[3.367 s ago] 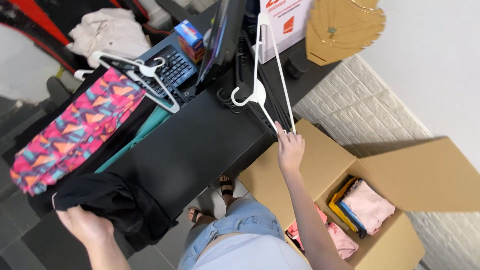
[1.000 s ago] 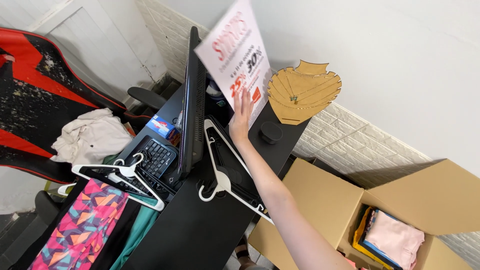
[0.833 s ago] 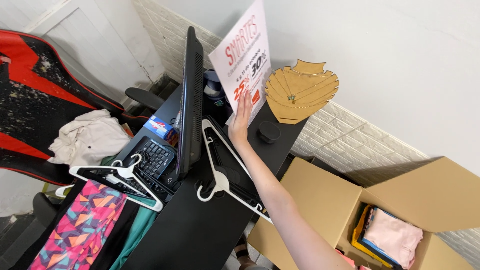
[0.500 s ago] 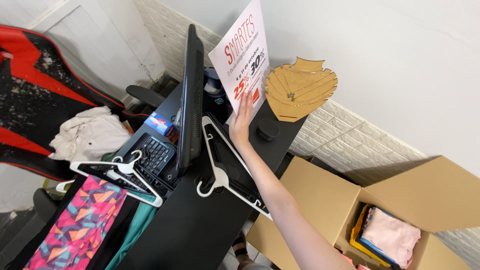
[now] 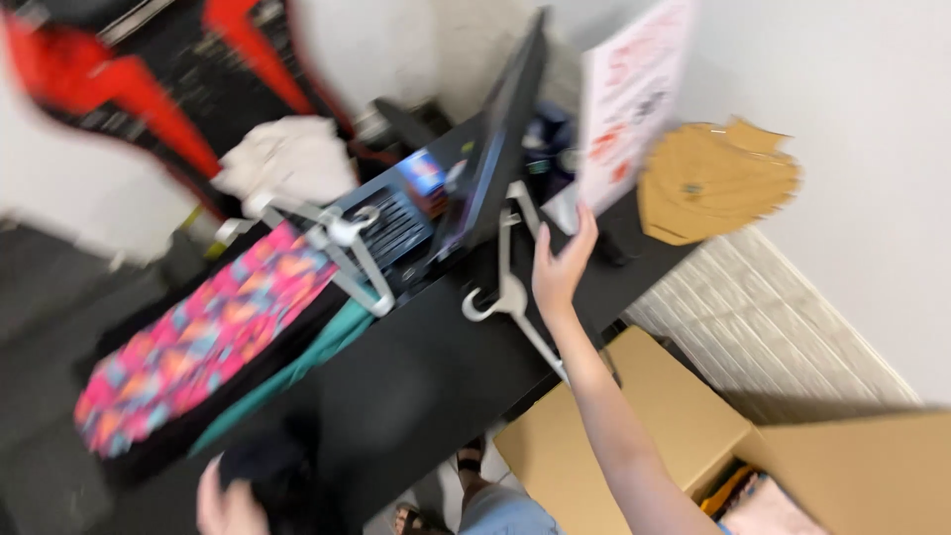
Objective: Folding various clothing items and packing them into a cardboard box for shipping or storage.
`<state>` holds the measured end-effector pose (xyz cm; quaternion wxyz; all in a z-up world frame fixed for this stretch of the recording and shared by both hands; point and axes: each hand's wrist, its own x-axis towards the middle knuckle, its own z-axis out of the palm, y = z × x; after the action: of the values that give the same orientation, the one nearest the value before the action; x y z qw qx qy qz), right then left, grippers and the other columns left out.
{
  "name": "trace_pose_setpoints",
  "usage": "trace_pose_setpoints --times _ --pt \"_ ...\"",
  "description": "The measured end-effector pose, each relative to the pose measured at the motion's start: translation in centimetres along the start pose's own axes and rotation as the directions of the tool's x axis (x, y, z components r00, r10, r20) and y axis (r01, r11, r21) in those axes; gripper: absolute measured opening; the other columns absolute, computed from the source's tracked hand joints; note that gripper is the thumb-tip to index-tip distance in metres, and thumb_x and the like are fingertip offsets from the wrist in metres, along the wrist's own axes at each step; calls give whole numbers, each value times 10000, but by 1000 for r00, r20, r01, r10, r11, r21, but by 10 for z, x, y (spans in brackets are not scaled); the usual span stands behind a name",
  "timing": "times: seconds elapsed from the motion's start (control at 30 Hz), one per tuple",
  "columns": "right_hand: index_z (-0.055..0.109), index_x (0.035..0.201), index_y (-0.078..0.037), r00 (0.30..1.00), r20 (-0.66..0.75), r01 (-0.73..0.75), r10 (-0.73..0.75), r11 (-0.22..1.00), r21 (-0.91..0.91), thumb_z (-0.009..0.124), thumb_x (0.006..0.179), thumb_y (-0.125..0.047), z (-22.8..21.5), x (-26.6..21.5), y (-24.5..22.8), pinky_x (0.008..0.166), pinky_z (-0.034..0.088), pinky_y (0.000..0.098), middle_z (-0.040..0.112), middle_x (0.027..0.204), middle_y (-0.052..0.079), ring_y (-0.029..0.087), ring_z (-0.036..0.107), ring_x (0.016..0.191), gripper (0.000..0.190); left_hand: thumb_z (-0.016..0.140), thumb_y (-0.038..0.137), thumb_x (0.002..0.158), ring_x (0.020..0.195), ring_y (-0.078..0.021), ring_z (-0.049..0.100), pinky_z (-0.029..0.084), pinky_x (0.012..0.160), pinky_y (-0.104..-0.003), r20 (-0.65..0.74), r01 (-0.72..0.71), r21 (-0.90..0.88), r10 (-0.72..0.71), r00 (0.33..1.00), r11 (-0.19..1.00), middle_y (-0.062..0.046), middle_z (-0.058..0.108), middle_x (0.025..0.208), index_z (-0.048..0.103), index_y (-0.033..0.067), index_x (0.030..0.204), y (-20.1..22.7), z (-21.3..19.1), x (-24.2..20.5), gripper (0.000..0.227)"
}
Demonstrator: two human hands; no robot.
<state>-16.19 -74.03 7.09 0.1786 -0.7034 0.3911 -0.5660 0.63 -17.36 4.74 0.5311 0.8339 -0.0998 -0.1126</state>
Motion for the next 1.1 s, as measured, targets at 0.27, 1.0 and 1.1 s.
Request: trace_pose_setpoints --times 0.27,1.0,1.1 --pt "409 1596 -150 276 915 -436 -293 811 391 992 680 -307 -55 -151 -241 1266 282 420 472 1595 68 245 393 1518 1097 681 23 917 1142 -307 720 546 1014 -428 231 -199 39 185 955 979 -66 781 1119 790 163 1168 165 26 -19 307" --pt "742 1131 -111 -161 703 -477 -693 678 559 692 965 -38 -98 -304 -519 928 551 393 710 961 83 247 712 943 188 890 150 828 1089 -205 707 532 962 -368 -196 33 -157 -64 979 987 -101 775 1082 741 121 1181 -35 -262 -228 384" --pt "691 1159 -106 -119 797 -494 -592 732 470 498 931 59 -93 -315 -519 924 498 393 635 951 84 224 623 977 341 822 96 881 994 -123 632 531 912 -319 -233 110 -208 -158 960 972 -70 783 1016 767 108 1140 -40 -307 -262 265"
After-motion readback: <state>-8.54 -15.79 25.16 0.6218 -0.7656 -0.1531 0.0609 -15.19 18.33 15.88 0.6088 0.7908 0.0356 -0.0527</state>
